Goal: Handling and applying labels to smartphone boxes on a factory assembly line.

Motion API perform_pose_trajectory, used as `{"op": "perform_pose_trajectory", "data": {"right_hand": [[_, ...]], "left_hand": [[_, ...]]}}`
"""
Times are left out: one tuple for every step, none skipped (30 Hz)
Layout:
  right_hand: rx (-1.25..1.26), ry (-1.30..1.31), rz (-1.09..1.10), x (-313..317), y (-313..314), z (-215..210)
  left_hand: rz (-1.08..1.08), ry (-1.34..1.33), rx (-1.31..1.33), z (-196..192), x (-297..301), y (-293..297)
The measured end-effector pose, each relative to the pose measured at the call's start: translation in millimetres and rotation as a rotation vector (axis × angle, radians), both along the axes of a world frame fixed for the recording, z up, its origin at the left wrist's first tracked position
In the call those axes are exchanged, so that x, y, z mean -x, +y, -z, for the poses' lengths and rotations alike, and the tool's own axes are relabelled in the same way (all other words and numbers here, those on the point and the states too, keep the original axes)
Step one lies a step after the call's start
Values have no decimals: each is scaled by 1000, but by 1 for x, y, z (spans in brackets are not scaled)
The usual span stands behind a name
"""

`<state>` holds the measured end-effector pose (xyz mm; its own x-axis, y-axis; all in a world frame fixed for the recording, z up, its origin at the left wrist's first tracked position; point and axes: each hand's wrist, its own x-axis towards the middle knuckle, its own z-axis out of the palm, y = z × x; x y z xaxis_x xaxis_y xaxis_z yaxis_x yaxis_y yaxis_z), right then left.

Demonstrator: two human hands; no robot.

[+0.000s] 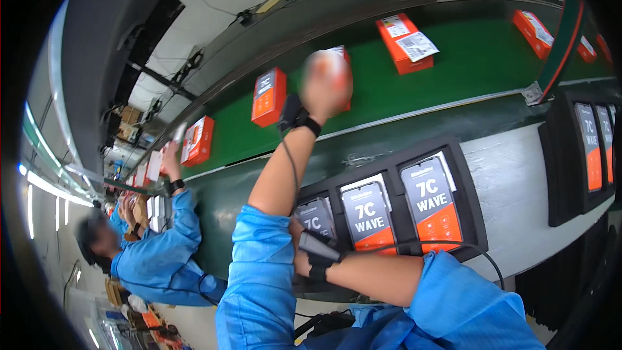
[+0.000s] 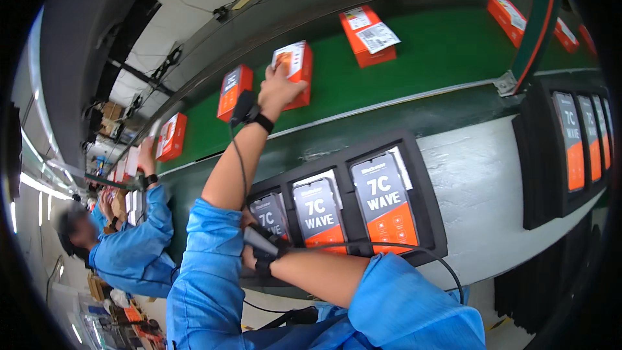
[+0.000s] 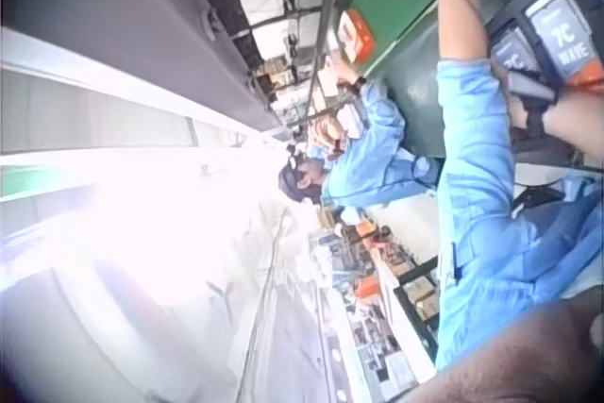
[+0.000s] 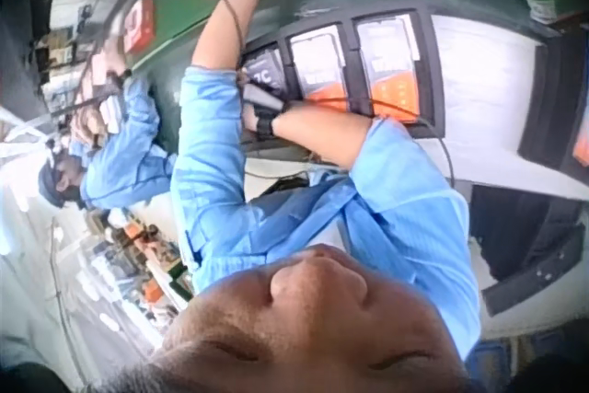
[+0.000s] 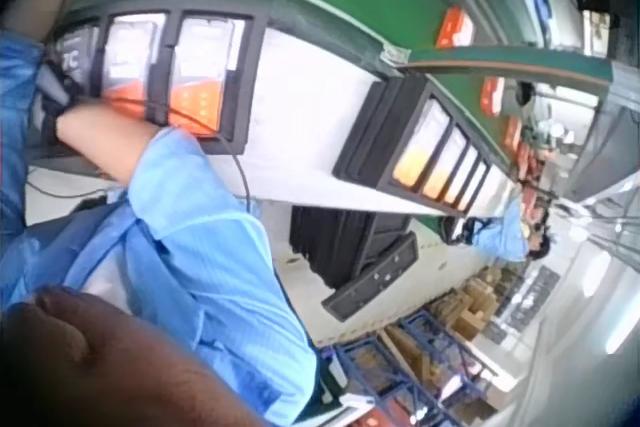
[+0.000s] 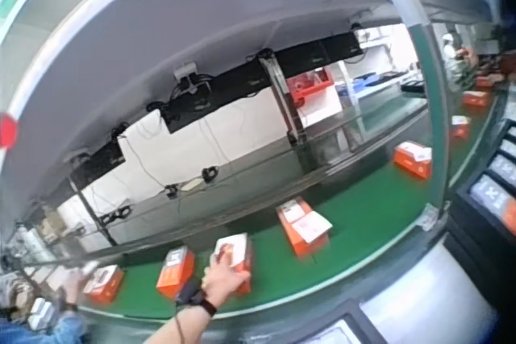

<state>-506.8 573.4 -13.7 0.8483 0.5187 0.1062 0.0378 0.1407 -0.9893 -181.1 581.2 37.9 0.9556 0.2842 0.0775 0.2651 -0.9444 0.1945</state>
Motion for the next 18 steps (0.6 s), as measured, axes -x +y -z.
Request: {"op": "perform_pose_trajectory", "data": {"right_hand": [[-411,365,-57,-12,-15,-13],[-389,357,-11,-31,-9,-16],[-398,359,-11,-43,-12,-17],[-163,-87,-1,-48,-14,-17],[77,-526,7,-46,-15,-18],[67,-520,9,-43,-12,-21],[134,-510,-32,-43,-7,-24],[201,-502,-72,-43,-3,-27],[194,-493,-62,-44,-1,-26],[157,-521,-20,-37,2,-29],[152,-531,53,-45,0,-23],[118,-539,61,-49,-2,-18],[113,-529,59,-48,-2,-19],[114,-540,29,-45,-1,-20],[113,-552,-4,-42,1,-22],[152,-517,-41,-47,-4,-27],[158,-504,-28,-51,-13,-30],[170,-500,-41,-58,-21,-32]], "left_hand": [[57,-46,-47,-2,-2,-7],[62,-131,-129,-11,-4,-6],[73,-216,-210,-23,-7,-1],[108,-268,-199,-34,-10,29],[50,-325,-284,-46,-4,53],[47,-393,-271,-47,-8,94],[-37,-395,-186,-52,-6,122],[-76,-441,-173,-41,-11,160],[-16,-401,-85,-32,-14,191],[-44,-175,75,-28,-17,239],[-39,-190,206,-10,-29,231],[-36,-189,203,-3,-37,226],[-51,-192,195,-1,-35,229],[-56,-184,190,-5,-33,233],[-34,-64,66,-11,-33,239],[13,62,-48,-11,-42,226],[29,74,-45,-7,-46,214],[31,19,-16,0,-52,201]]}}
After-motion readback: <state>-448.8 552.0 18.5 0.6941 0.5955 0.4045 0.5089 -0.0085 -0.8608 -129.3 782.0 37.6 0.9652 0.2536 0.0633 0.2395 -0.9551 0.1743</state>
